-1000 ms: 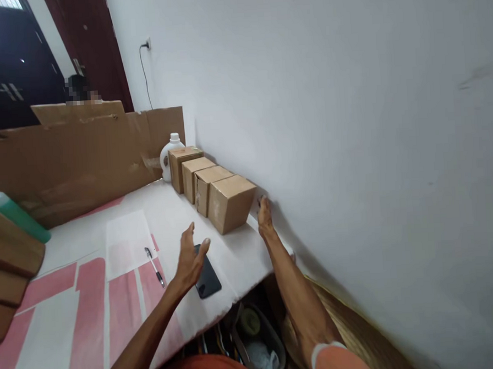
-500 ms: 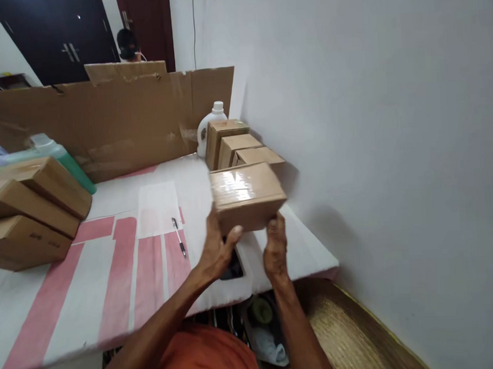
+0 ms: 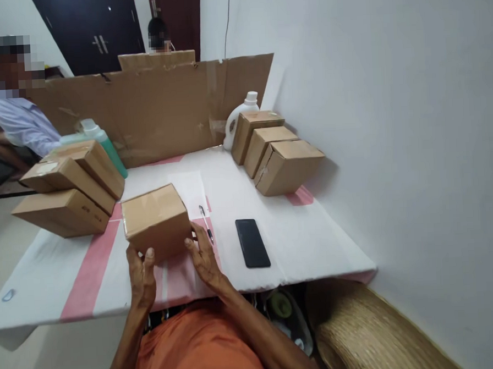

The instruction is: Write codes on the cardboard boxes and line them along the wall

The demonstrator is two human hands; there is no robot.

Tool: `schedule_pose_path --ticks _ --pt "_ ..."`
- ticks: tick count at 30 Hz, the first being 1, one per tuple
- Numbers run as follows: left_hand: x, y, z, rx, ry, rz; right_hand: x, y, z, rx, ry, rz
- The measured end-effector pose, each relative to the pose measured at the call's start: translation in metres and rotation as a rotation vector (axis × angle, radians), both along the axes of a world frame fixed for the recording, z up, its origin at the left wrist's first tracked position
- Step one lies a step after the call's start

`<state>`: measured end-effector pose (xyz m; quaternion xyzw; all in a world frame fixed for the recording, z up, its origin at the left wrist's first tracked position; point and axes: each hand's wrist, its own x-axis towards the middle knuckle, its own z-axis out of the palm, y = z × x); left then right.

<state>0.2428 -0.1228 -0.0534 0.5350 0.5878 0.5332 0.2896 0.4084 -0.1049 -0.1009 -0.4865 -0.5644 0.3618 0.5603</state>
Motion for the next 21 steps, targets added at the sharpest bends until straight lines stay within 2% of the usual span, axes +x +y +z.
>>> schedule_pose_path --ticks 5,9,12,15,18,21 --pt "0.03 0.016 -0.01 -0.002 -0.047 -0.126 0.038 0.004 0.005 -0.038 -0.013 -0.138" --pt "0.058 0.021 -0.013 -0.011 -0.074 -0.283 0.065 -0.01 0.003 -0.077 -0.046 -0.257" --pt "0.07 0.017 -0.012 -0.049 -0.123 -0.35 0.076 -0.023 0.003 -0.083 -0.084 -0.333" --pt "0.065 0.009 -0.009 -0.039 -0.121 -0.322 0.074 -0.028 0.011 -0.018 -0.112 -0.296" --pt "0.042 -0.003 -0.006 0.025 -0.067 -0.249 0.06 -0.025 0.017 0.062 -0.084 -0.179" --pt "0.016 -0.02 -0.007 0.032 0.011 -0.174 0.044 -0.021 0.012 0.068 -0.007 -0.054"
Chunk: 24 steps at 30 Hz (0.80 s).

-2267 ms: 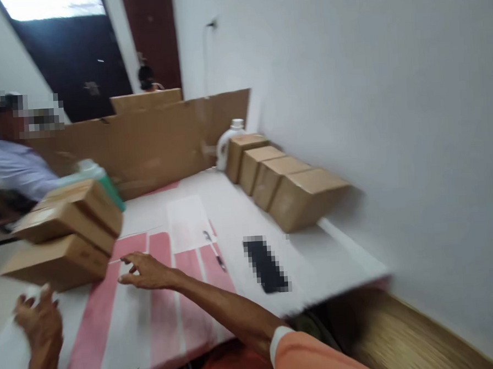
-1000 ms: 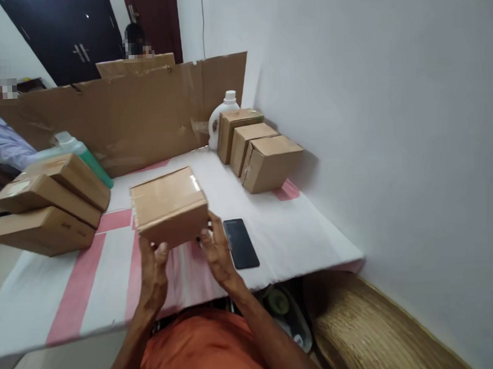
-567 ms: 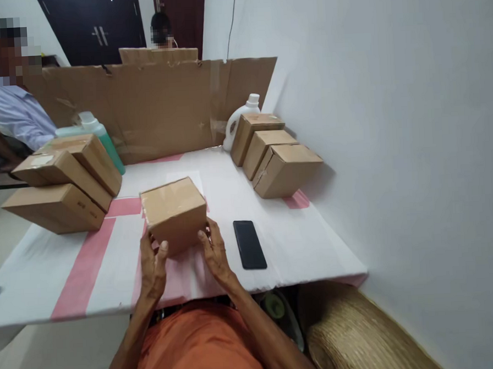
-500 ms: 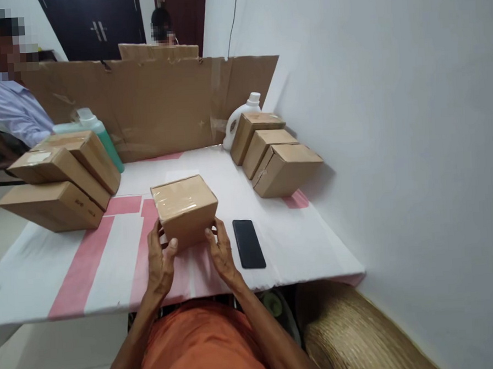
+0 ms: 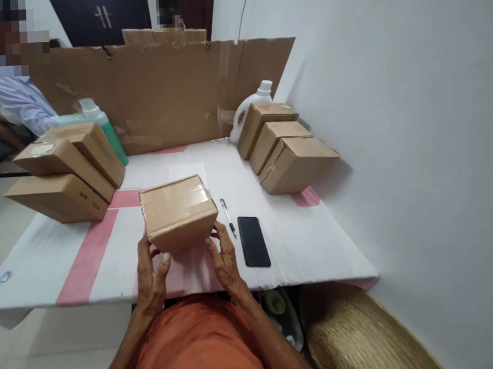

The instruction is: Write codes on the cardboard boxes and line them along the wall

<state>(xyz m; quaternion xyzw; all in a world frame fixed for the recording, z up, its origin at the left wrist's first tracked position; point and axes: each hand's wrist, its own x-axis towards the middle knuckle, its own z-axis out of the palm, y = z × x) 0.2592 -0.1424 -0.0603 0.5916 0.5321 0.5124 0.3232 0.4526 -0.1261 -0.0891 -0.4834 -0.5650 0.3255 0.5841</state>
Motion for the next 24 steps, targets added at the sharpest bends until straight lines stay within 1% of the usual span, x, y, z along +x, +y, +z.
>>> schedule_pose_path --ticks 3,5,7,9,11,15,17,21,24 --pt "-0.014 -0.017 -0.004 0.002 0.05 0.038 -0.01 0.003 -0.014 -0.089 0.08 0.074" --pt "-0.014 -0.025 -0.006 0.029 0.096 0.032 -0.012 0.005 -0.023 -0.166 0.111 0.098" --pt "-0.012 -0.027 -0.006 0.076 0.205 0.034 -0.01 0.009 -0.026 -0.222 0.103 0.113" --pt "-0.009 -0.025 -0.004 0.128 0.338 0.047 -0.006 0.014 -0.026 -0.249 0.076 0.12" --pt "-0.008 -0.023 0.001 0.179 0.446 0.03 0.0 0.02 -0.022 -0.26 0.071 0.123" --pt "-0.006 -0.024 0.017 0.291 0.639 -0.102 0.016 0.033 -0.016 -0.275 0.102 0.157" --pt "-0.003 -0.025 0.026 0.356 0.726 -0.14 0.025 0.039 -0.013 -0.299 0.121 0.186" --pt "0.001 -0.022 0.039 0.453 0.789 -0.173 0.037 0.045 -0.007 -0.376 0.165 0.27" --pt "-0.005 -0.016 0.044 0.452 0.807 -0.209 0.04 0.045 -0.008 -0.437 0.239 0.322"
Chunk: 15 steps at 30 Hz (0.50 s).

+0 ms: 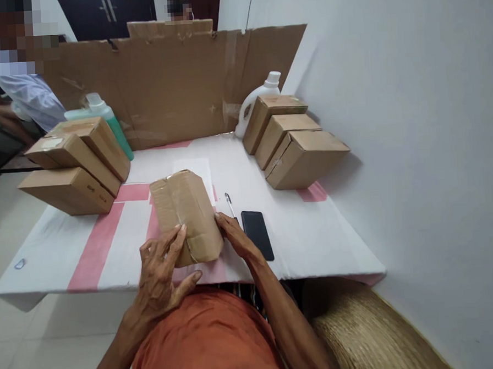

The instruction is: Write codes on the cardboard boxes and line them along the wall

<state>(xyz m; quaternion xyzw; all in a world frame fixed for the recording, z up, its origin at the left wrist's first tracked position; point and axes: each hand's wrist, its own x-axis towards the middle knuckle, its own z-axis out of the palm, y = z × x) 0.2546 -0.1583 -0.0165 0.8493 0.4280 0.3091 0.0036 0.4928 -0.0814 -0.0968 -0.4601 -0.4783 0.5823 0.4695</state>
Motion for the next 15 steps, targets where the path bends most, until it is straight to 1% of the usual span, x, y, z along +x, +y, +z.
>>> schedule_pose_path --ticks 2,5,7,9,12,15 --pt "-0.006 0.005 -0.002 -0.042 0.032 0.013 -0.001 0.0 -0.004 -0.041 0.052 0.005" --pt "-0.016 0.017 -0.013 -0.117 0.054 0.044 -0.005 -0.001 -0.013 -0.095 0.156 -0.007" --pt "-0.02 0.028 -0.021 -0.148 0.031 0.045 -0.009 -0.002 -0.017 -0.118 0.255 -0.042" --pt "-0.021 0.039 -0.026 -0.146 -0.008 0.037 -0.012 -0.004 -0.018 -0.11 0.333 -0.067" --pt "-0.02 0.048 -0.024 -0.111 -0.066 0.027 -0.012 -0.008 -0.01 -0.08 0.358 -0.054" --pt "-0.019 0.047 -0.013 -0.09 -0.115 0.035 -0.008 -0.012 0.008 -0.018 0.291 -0.068"
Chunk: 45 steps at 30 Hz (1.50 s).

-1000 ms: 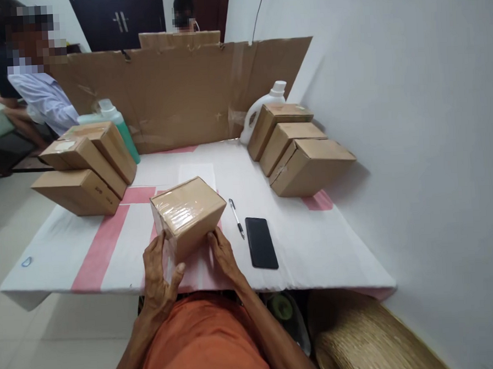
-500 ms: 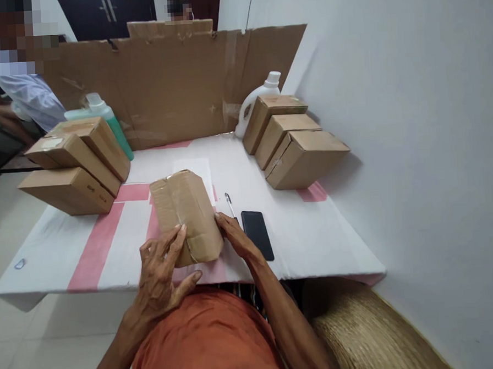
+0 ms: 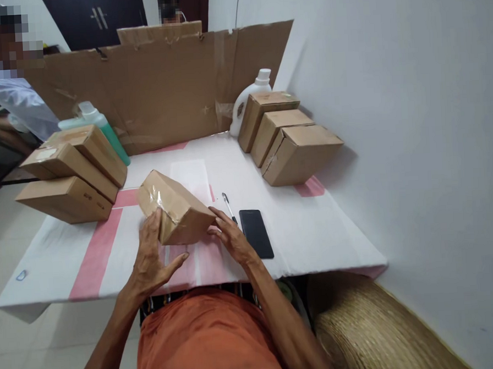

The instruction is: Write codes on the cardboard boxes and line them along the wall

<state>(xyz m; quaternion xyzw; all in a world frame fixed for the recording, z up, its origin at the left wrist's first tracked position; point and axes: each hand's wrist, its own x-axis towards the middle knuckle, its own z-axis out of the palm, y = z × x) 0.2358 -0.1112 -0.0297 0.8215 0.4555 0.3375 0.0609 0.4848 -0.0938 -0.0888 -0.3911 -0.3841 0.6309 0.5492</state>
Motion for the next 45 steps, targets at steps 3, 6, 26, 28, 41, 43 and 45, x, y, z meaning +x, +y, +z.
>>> schedule_pose_path --ticks 3,6,26,28,41,43,45 --pt "-0.003 -0.007 0.012 -0.045 -0.092 0.043 0.005 -0.002 0.02 0.109 -0.105 -0.049" --pt "-0.007 -0.014 0.02 -0.139 -0.256 0.11 0.005 -0.006 0.04 0.199 -0.15 -0.076" --pt "-0.002 -0.002 0.034 -0.304 -0.557 0.426 -0.005 -0.003 0.059 0.339 -0.263 0.165" --pt "-0.001 -0.002 0.038 -0.28 -0.518 0.443 -0.005 -0.004 0.06 0.336 -0.309 0.181" --pt "-0.009 -0.019 0.025 -0.428 -0.303 0.448 -0.01 -0.033 0.062 -0.001 -0.465 0.251" --pt "-0.007 -0.021 0.015 -0.35 -0.281 0.452 -0.012 -0.04 0.049 -0.05 -0.44 0.279" --pt "-0.002 -0.022 0.011 -0.269 -0.259 0.404 -0.014 -0.048 0.04 -0.057 -0.413 0.274"
